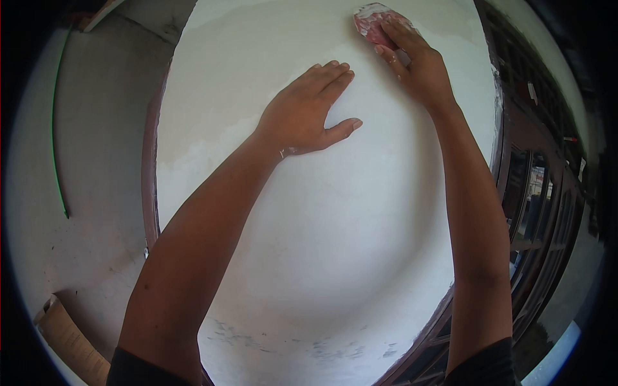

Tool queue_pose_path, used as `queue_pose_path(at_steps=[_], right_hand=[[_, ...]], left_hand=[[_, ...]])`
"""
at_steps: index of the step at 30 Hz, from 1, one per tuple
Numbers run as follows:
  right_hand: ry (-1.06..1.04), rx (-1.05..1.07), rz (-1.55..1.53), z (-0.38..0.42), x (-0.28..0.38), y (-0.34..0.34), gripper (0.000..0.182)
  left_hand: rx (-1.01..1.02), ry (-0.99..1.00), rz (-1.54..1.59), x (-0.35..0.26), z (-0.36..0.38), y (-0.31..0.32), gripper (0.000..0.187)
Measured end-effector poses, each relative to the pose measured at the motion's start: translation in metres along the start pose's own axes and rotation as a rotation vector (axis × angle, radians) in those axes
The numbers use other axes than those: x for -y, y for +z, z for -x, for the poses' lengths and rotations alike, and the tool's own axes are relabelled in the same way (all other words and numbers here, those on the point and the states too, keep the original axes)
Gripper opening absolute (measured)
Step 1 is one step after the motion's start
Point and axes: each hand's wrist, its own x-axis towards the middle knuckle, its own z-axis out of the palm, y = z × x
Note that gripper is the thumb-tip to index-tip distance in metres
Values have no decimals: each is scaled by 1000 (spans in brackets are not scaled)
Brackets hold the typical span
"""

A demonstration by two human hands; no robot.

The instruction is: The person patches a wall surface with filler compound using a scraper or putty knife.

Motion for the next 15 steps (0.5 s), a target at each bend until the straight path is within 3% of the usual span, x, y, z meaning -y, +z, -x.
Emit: queue_pose_path(at_steps=[3,8,10,15], right_hand=[[11,144,-81,1,3,8,45],[36,143,-29,39,-2,-18,44],[49,22,-23,42,-7,-21,44],[70,16,-15,12,3,-1,45]], left_hand=[[-12,14,11,0,0,-2,70],[-24,3,43,-2,2,-2,69],[-29,3,30,-4,0,0,69],[-50,32,42,-1,-1,2,67]])
